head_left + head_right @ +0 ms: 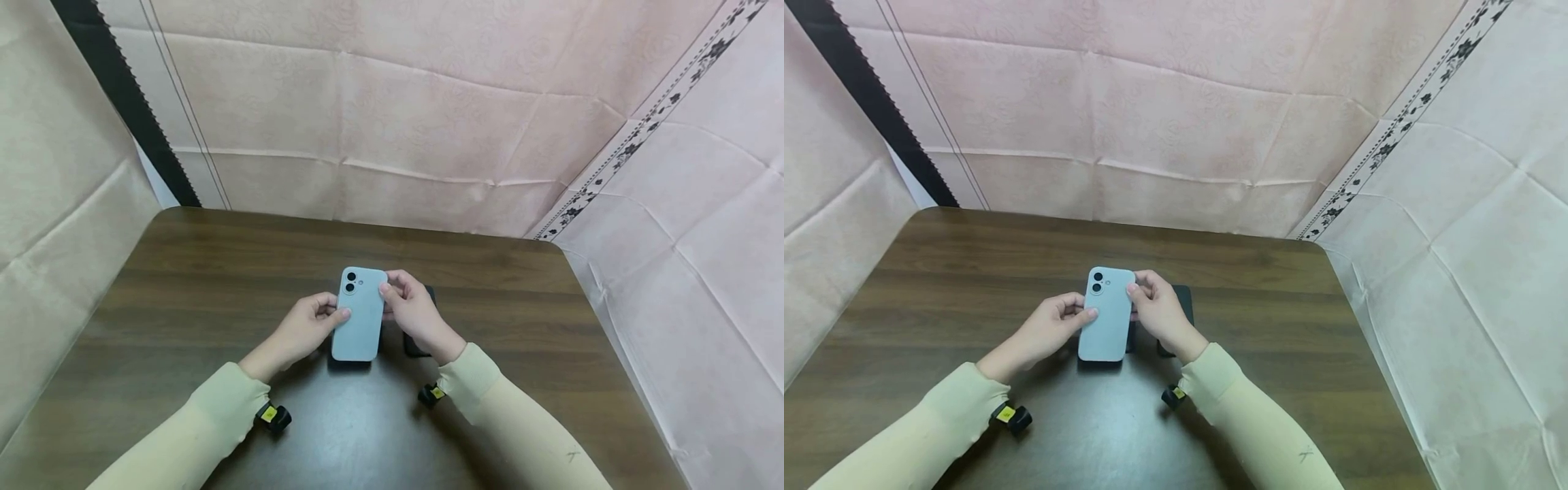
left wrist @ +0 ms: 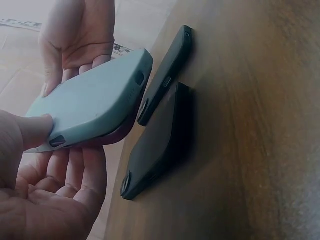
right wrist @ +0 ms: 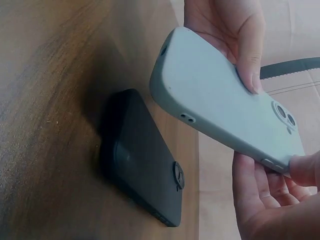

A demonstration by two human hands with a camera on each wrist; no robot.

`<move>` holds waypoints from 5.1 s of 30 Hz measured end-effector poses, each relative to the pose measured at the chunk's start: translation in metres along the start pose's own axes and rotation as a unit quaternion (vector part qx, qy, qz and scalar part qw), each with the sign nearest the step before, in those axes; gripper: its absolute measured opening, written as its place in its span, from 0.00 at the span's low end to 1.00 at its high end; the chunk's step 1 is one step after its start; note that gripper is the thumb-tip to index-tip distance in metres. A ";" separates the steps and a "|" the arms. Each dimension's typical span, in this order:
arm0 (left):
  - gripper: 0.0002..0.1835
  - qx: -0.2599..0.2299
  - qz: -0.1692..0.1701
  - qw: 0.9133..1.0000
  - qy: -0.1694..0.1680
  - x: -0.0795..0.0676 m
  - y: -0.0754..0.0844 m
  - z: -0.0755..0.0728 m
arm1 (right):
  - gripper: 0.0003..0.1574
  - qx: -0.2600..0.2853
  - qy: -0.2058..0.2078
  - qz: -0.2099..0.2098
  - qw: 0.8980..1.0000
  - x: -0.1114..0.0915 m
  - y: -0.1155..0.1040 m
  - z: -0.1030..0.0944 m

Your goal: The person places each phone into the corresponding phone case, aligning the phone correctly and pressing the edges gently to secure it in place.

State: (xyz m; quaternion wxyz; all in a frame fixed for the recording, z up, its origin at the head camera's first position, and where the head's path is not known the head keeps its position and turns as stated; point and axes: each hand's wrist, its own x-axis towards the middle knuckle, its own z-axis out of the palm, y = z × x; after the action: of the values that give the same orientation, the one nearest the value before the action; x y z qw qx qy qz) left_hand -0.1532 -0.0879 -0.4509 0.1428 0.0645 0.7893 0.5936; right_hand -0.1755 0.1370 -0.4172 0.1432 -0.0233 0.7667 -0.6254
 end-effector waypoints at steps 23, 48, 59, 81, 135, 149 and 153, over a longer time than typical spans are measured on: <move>0.14 -0.070 0.031 0.993 0.087 0.004 0.001 -0.001 | 0.15 -0.039 -0.093 -0.012 0.995 -0.002 0.013 0.005; 0.18 -0.048 0.011 0.999 0.017 -0.003 0.002 0.001 | 0.15 -0.001 -0.023 -0.024 0.999 -0.004 0.010 0.008; 0.14 -0.029 0.003 0.999 0.030 -0.001 -0.001 0.001 | 0.17 0.002 -0.015 -0.005 1.000 -0.005 0.009 0.011; 0.15 -0.071 0.010 0.997 0.013 -0.004 -0.006 0.003 | 0.18 0.050 -0.001 0.000 0.999 -0.001 0.009 0.005; 0.20 -0.197 -0.006 0.978 0.071 -0.001 -0.001 -0.007 | 0.17 0.072 -0.106 -0.026 0.991 -0.007 0.011 0.015; 0.22 -0.199 -0.012 0.980 0.025 -0.003 -0.003 -0.010 | 0.19 0.081 -0.084 -0.009 0.993 -0.009 0.006 0.013; 0.22 -0.185 -0.018 0.982 0.007 -0.004 -0.006 -0.007 | 0.21 0.064 -0.066 0.003 0.996 -0.009 0.004 0.012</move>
State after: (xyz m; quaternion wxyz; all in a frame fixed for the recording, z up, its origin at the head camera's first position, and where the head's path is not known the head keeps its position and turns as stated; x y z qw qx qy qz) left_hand -0.1508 -0.0971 -0.4538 0.1573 0.0185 0.6677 0.7274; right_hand -0.1637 0.1287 -0.4212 0.1962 -0.0527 0.7140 -0.6700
